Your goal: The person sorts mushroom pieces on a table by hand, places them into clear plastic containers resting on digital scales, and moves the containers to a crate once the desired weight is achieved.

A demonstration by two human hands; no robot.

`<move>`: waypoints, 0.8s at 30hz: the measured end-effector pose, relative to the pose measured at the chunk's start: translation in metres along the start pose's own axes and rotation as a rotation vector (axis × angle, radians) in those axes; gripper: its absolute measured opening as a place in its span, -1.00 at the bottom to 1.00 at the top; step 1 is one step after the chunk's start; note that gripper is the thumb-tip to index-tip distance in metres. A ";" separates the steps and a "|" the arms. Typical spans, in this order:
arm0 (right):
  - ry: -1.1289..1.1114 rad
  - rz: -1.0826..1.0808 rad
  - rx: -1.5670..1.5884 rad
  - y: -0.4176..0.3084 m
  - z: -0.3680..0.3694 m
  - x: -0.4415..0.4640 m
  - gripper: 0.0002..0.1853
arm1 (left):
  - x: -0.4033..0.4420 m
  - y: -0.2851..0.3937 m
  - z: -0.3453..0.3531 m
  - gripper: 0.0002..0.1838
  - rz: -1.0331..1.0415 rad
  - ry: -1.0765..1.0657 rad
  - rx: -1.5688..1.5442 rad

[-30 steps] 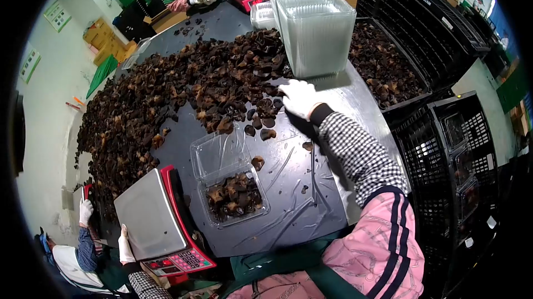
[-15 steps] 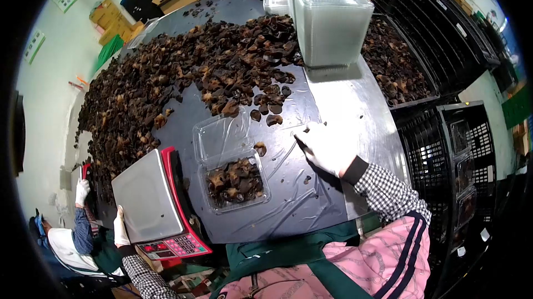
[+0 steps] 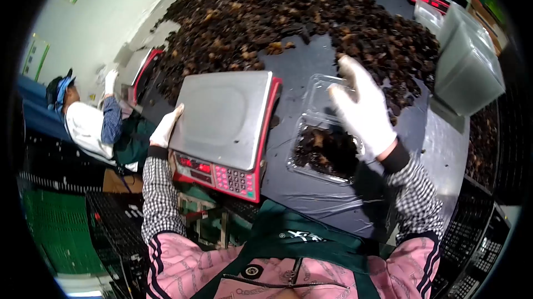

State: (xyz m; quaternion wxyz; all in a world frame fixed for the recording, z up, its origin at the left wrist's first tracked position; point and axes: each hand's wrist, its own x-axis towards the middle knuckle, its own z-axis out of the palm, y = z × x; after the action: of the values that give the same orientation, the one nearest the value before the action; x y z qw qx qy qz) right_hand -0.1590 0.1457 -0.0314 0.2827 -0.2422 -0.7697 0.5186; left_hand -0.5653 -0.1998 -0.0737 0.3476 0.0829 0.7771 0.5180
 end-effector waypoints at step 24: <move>-0.161 0.377 0.536 -0.025 0.169 -0.055 -0.19 | -0.076 -0.021 -0.012 -0.36 0.164 -0.194 -0.423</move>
State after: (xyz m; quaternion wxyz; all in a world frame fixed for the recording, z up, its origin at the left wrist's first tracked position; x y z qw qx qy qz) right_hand -0.2370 -0.0117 -0.0695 0.1736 -0.2558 -0.5674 0.7632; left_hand -0.5110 -0.2553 -0.0544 0.3869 0.1204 0.6049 0.6855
